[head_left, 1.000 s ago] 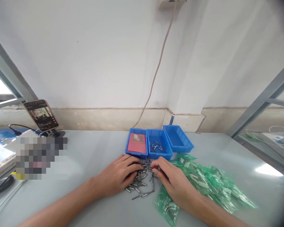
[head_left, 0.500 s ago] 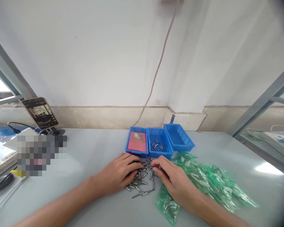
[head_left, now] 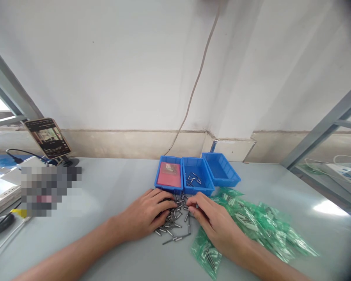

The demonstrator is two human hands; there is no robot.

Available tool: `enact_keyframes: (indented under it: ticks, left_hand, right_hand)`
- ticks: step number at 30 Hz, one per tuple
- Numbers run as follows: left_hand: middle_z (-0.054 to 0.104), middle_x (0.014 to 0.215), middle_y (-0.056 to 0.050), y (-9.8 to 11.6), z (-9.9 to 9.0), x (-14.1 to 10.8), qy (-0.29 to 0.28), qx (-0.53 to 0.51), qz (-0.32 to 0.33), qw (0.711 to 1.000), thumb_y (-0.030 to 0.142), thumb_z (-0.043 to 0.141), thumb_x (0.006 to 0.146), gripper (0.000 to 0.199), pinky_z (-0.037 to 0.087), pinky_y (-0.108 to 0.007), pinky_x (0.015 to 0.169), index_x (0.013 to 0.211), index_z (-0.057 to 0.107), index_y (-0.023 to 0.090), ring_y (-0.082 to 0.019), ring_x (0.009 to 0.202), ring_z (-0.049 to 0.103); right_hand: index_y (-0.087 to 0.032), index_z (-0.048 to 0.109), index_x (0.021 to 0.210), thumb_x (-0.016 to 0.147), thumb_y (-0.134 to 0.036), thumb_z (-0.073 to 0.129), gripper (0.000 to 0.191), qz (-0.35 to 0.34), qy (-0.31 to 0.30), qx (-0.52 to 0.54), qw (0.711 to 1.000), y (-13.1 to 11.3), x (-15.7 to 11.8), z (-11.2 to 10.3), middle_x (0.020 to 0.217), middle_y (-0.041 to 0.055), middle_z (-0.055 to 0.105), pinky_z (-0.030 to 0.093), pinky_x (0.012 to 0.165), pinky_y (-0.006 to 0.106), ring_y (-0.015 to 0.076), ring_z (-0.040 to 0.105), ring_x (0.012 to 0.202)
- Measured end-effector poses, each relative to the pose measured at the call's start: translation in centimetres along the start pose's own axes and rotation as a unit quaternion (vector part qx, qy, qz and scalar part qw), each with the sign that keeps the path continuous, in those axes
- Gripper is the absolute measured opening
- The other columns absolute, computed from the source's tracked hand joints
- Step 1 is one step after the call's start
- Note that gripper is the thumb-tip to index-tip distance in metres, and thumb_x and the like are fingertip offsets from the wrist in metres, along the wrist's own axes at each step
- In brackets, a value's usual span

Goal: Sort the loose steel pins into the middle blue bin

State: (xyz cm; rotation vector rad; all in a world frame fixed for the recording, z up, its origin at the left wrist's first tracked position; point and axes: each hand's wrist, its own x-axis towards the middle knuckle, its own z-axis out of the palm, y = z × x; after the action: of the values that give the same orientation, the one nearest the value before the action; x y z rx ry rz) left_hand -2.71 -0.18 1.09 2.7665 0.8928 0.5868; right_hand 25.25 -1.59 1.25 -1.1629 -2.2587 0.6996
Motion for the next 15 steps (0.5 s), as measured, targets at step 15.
enact_keyframes:
  ticks: [15]
  left_hand:
    - [0.067,0.138,-0.009,-0.15,0.12,-0.01,0.000,-0.003,0.000,1.000,0.018,0.052,0.111,0.031,0.054,-0.042,0.107,0.139,0.064,0.023,-0.026,0.124,0.063]
  right_hand:
    - [-0.030,0.059,0.116,0.119,-0.031,0.038,0.021,0.001,-0.004,-0.007,1.000,0.07,-0.09,0.06,0.104,0.0002,0.066,0.049,0.081,0.034,0.0203,0.065,0.092]
